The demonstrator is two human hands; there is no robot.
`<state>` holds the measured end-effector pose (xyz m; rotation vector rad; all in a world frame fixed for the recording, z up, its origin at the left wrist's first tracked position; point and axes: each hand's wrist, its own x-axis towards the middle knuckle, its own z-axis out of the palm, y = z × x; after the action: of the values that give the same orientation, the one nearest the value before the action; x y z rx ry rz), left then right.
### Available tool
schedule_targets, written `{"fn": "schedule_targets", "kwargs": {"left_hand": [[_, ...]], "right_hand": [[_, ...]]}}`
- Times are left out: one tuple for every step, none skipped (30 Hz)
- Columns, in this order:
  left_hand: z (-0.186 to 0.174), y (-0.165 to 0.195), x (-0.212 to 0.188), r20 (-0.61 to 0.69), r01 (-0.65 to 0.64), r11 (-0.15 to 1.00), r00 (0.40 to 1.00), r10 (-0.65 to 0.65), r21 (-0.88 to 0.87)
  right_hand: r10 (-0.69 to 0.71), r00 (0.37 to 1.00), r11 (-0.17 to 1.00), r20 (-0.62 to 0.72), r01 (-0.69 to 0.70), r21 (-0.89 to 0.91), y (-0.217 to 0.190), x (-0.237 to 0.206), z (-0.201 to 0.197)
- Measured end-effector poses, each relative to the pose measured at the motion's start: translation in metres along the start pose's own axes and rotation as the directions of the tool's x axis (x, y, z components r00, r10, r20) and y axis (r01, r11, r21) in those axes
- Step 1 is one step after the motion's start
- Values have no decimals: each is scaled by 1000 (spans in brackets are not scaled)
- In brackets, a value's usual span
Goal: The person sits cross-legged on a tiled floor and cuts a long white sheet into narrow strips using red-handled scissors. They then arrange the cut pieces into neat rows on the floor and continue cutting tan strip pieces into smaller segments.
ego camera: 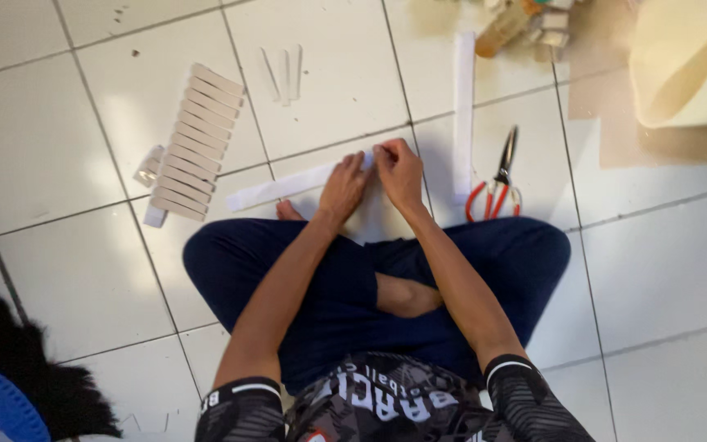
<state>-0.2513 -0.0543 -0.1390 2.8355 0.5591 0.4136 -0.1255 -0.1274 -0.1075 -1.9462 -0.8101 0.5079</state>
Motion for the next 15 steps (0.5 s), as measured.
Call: {"fn": "schedule_targets", "kwargs": {"left_hand": [[3,-1,1,16,27,999,1000,-26,-47],[5,0,1,34,55,994,998,-52,-96],[4,2,1,55,84,986,996,-77,-147],[4,4,0,62,92,984,995,-83,-156],[4,6,0,66,98,982,994,-88,-164],[3,7,-1,72,105,979,993,-94,-174],[1,9,-1,-3,38,998,999,-38,-49],[-2,11,-1,-70,-23,996,997,29,83],[-5,11,0,-128,-76,973,986,106,220],[-9,11,2,-58,-62,975,995,76,212],[-12,13,3,14,-45,979,999,43,201],[-14,14,4,87,-28,982,996,12,188],[-16,14,5,133,-11,981,991,-16,196],[-17,14,6,176,7,979,983,-43,202],[-17,15,6,221,27,978,972,-74,209]], "right_hand": [[-88,996,995,27,87,52,-13,15,13],[-174,983,980,52,168,105,-27,28,27],[-192,973,980,129,183,80,-41,40,42],[-208,957,978,203,201,54,-55,53,57],[-289,929,951,231,306,-39,-70,69,71],[-361,893,905,267,405,-130,-86,81,83],[-422,852,842,310,495,-216,-95,87,91],[-394,852,816,346,497,-294,-101,92,97],[-365,852,783,376,499,-370,-108,98,102],[-330,853,744,404,498,-445,-113,103,105],[-364,847,722,386,519,-458,-114,104,106],[-395,841,700,369,536,-472,-112,104,103],[-425,835,676,350,550,-490,-109,104,99],[-386,855,702,346,515,-492,-103,107,93],[-344,874,727,345,480,-492,-95,108,85]]}}
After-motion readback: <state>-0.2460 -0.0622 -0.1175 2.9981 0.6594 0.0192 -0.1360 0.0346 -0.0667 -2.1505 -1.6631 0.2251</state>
